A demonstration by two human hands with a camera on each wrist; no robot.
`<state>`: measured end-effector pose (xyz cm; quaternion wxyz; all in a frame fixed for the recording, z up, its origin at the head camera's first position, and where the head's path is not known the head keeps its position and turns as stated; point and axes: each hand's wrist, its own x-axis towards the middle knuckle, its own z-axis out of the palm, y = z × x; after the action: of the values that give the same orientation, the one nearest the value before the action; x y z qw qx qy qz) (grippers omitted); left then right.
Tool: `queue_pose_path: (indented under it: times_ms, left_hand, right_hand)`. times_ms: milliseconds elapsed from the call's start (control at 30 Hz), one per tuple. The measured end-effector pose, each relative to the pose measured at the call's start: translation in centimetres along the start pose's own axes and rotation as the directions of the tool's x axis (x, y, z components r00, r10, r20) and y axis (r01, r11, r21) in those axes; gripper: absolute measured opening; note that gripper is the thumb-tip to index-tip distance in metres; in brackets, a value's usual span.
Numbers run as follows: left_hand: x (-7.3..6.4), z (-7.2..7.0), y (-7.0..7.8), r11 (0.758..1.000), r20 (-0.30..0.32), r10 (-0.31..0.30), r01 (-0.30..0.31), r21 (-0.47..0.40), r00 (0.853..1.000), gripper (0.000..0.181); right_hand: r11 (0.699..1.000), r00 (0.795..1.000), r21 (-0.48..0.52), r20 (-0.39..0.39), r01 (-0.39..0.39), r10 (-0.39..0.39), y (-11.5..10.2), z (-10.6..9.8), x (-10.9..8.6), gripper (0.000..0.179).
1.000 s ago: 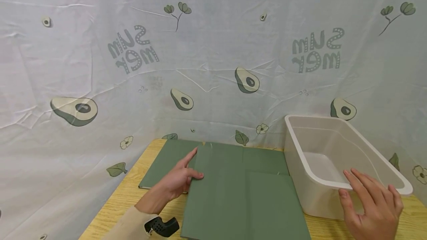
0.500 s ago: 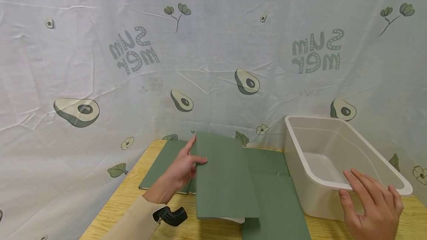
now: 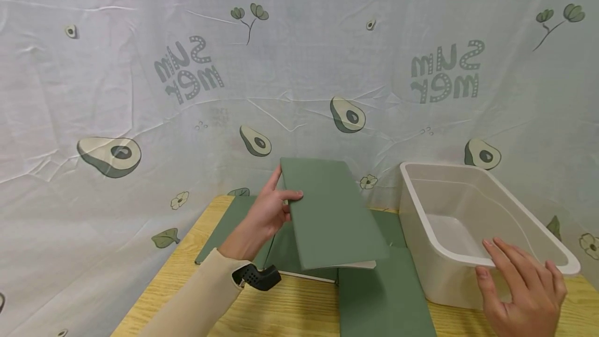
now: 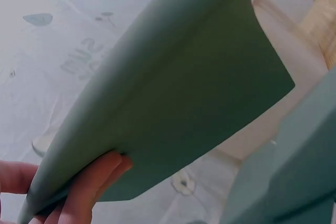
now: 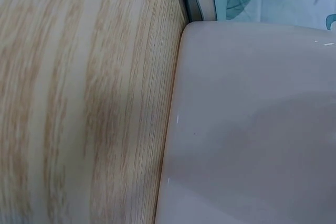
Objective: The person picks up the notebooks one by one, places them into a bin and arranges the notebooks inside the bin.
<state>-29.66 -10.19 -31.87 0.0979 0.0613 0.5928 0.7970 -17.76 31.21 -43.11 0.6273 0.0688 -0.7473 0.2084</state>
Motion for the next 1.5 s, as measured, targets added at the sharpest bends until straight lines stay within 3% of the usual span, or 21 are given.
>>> queue_pose_path:
  times_ms: [333, 733, 900, 1167, 1500]
  left_hand:
    - [1.3, 3.0, 1.9, 0.996, -0.028, 0.045, -0.047, -0.077, 0.999, 0.099]
    - [2.2, 5.3, 3.0, 0.987, -0.029, 0.081, -0.084, -0.136, 0.996, 0.094]
    - [2.6, 5.9, 3.3, 0.982, -0.046, 0.09, -0.096, -0.165, 0.995, 0.092]
    - [3.0, 6.8, 3.5, 0.978, -0.074, 0.095, -0.107, -0.181, 0.993, 0.089]
    - [3.7, 8.3, 2.9, 0.973, -0.077, 0.084, -0.098, -0.209, 0.994, 0.086]
  right_hand:
    - [1.0, 1.0, 0.005, -0.012, 0.002, -0.002, -0.3, -0.1, 0.1, 0.058]
    - [1.0, 1.0, 0.003, -0.013, -0.001, 0.001, 0.0, -0.2, 0.0, 0.057]
    - [1.0, 1.0, -0.007, 0.008, -0.002, 0.002, 0.2, -0.3, -0.1, 0.057]
    - [0.999, 0.999, 0.017, -0.028, 0.035, -0.035, 0.2, 0.2, 0.1, 0.057]
    - [1.0, 0.999, -0.014, 0.04, 0.004, -0.004, 1.0, -0.1, -0.5, 0.058]
